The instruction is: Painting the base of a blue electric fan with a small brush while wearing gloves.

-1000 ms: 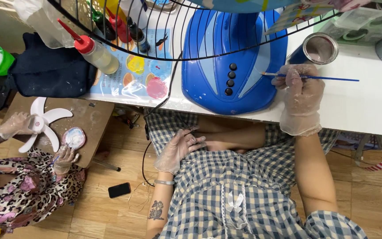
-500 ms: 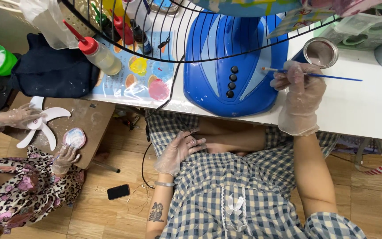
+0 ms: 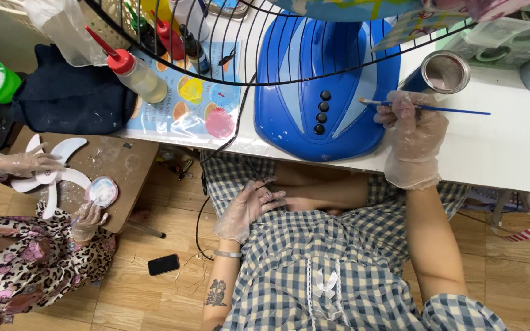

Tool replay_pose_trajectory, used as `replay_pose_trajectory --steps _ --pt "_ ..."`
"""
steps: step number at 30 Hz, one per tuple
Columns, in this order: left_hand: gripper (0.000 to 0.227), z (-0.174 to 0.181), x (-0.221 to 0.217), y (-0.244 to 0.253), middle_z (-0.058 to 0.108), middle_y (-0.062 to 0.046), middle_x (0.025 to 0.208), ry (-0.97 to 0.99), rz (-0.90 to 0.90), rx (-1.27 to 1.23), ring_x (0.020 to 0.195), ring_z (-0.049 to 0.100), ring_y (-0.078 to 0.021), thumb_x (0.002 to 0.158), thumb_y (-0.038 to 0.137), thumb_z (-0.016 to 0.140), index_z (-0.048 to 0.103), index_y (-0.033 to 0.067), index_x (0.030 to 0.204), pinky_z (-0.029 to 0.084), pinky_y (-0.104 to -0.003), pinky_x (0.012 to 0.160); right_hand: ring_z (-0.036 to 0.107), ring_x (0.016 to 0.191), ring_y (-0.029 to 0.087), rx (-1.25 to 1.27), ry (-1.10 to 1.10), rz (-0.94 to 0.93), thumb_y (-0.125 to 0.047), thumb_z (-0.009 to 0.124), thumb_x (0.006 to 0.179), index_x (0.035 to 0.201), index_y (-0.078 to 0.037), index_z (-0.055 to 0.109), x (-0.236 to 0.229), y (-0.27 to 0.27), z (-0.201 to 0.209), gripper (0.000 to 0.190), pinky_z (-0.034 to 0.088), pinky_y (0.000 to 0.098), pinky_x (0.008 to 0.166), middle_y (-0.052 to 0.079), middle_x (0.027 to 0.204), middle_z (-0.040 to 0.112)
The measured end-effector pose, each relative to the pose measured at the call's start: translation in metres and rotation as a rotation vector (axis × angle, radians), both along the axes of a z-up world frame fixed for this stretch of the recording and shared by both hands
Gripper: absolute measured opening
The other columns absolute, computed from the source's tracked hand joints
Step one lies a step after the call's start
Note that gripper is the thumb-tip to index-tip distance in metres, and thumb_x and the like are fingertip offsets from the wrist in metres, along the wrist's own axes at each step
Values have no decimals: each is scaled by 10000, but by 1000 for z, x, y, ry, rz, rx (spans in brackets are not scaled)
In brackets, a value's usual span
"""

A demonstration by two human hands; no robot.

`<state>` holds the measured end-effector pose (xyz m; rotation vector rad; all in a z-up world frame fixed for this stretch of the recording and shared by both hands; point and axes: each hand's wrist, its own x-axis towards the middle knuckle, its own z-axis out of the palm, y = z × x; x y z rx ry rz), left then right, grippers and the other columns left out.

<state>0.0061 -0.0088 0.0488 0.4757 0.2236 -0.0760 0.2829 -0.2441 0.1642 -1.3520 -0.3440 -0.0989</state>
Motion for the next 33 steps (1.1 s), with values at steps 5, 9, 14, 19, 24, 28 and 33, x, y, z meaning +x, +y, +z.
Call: replay_pose_trajectory --steps 5,9,14,19,24,28,33 --pt "606 7 0 1 691 -69 862 16 -9 18 1149 677 -344 1014 446 547 531 17 1441 475 -601 1069 674 635 232 -111 -62 -89 -96 568 1079 972 -42 572 5 -19 -6 120 574 277 554 190 746 640" --pt "553 11 1 -1 687 -68 846 25 18 8 1117 684 -353 1008 458 562 591 54 1384 484 -603 1056 669 550 235 -117 -109 -183 13 619 1046 947 -15 610 -5 -11 13 104 567 280 509 206 691 648" --pt "522 6 0 -1 680 -64 844 10 18 -3 1121 685 -360 1000 446 585 616 58 1348 486 -604 1049 711 645 212 -42 -106 -108 -92 598 1015 969 -69 603 -3 12 12 51 576 254 552 160 759 679" --pt "559 -7 -1 6 676 -93 880 34 4 -90 1202 620 -416 971 412 632 528 23 1358 437 -620 1096 647 669 204 -104 -64 22 -301 624 1043 988 -36 597 -2 -8 14 273 536 264 571 128 803 614" --pt "467 -19 -3 8 679 -112 967 -30 -20 -219 1313 528 -483 965 335 678 575 12 1285 355 -652 1163 652 694 238 -259 -144 -74 -449 616 1101 1056 -2 611 -10 -23 18 450 533 306 558 115 860 601" --pt "592 27 -3 5 660 -165 1037 45 0 -75 1237 594 -434 981 378 612 502 -56 1368 420 -610 1142 675 682 224 -232 -200 -71 -340 599 1109 1037 -46 544 -26 -6 31 308 531 297 535 176 980 681" --pt "498 -9 -4 7 654 -124 844 12 2 -175 1307 539 -478 982 339 632 545 -21 1315 369 -641 1164 731 859 197 -200 -297 206 -148 596 1097 1041 -118 628 -75 54 67 71 582 253 648 176 1113 709"
